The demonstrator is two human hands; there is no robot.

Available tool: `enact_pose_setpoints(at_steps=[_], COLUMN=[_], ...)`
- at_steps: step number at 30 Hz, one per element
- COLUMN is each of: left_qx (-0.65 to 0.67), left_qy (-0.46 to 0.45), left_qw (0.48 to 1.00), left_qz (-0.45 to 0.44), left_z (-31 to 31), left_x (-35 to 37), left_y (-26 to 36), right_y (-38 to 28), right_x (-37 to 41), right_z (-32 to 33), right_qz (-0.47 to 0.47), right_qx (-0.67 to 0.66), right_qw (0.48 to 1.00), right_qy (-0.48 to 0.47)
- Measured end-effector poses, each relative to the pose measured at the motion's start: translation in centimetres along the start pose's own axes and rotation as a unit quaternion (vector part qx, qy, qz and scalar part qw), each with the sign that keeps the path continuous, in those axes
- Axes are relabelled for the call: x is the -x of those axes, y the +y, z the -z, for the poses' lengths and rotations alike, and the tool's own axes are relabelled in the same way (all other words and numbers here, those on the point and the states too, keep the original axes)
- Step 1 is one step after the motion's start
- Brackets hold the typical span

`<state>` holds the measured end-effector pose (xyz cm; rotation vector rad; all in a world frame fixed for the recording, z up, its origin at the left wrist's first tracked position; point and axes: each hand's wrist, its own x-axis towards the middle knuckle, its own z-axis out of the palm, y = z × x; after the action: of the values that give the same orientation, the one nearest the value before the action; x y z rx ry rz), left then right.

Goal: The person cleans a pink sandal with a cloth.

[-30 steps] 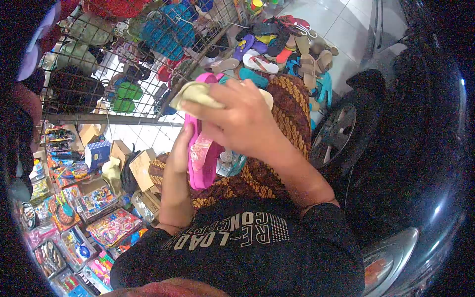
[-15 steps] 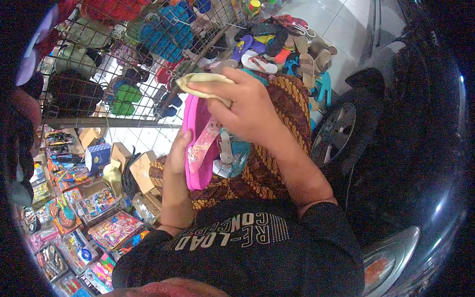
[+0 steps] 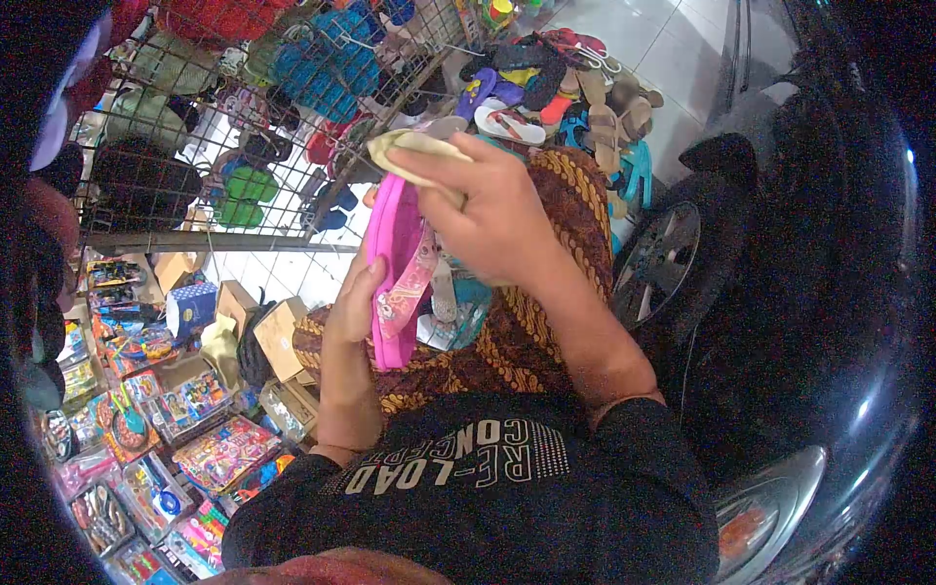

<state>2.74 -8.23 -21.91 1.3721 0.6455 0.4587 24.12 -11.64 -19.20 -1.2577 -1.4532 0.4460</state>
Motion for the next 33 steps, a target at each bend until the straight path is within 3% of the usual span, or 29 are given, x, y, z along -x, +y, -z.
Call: enact_pose_setpoints(at_steps=[2, 3, 6, 11, 15, 18, 23, 29, 33], left_qx=[0.021, 0.041, 0.032, 0.027, -0.013, -0.006, 0.002, 0.046, 0.079], left_qy=[0.013, 0.018, 0.025, 0.008, -0.030, -0.039, -0.054, -0.073, -0.080], left_qw=[1.000, 0.999, 0.999, 1.000, 0.999, 0.999, 0.998, 0.996, 0.993], left_qz=[0.017, 0.029, 0.026, -0.003, -0.024, -0.025, -0.020, -0.036, -0.039], left_z=[-0.1, 0.0, 0.3, 0.7, 0.5, -0.1, 0.0, -0.2, -0.3], left_x=[-0.1, -0.2, -0.2, -0.3, 0.0, 0.3, 0.0, -0.3, -0.5], left_y=[0.0, -0.4, -0.6, -0.9, -0.2, 0.7, 0.9, 0.8, 0.8], right_y=[-1.8, -1.9, -3.0, -1.6, -0.7, 0.6, 1.1, 0.1, -0.4], right_x=[0.2, 0.1, 0.6, 0.0, -0.4, -0.3, -0.1, 0.4, 0.8], right_z=[0.6, 0.4, -0.7, 0.6, 1.4, 1.5, 1.1, 1.4, 1.1], right_qz=[0.010, 0.083, 0.144, 0.119, 0.008, -0.044, -0.007, -0.031, -0.080], right_qx=[0.112, 0.157, 0.163, 0.156, 0.079, 0.000, -0.051, -0.106, -0.211], right_qw=[0.993, 0.984, 0.975, 0.980, 0.997, 0.999, 0.999, 0.993, 0.973], right_qy=[-0.027, -0.029, -0.035, -0.013, 0.023, -0.021, 0.013, 0.032, 0.045])
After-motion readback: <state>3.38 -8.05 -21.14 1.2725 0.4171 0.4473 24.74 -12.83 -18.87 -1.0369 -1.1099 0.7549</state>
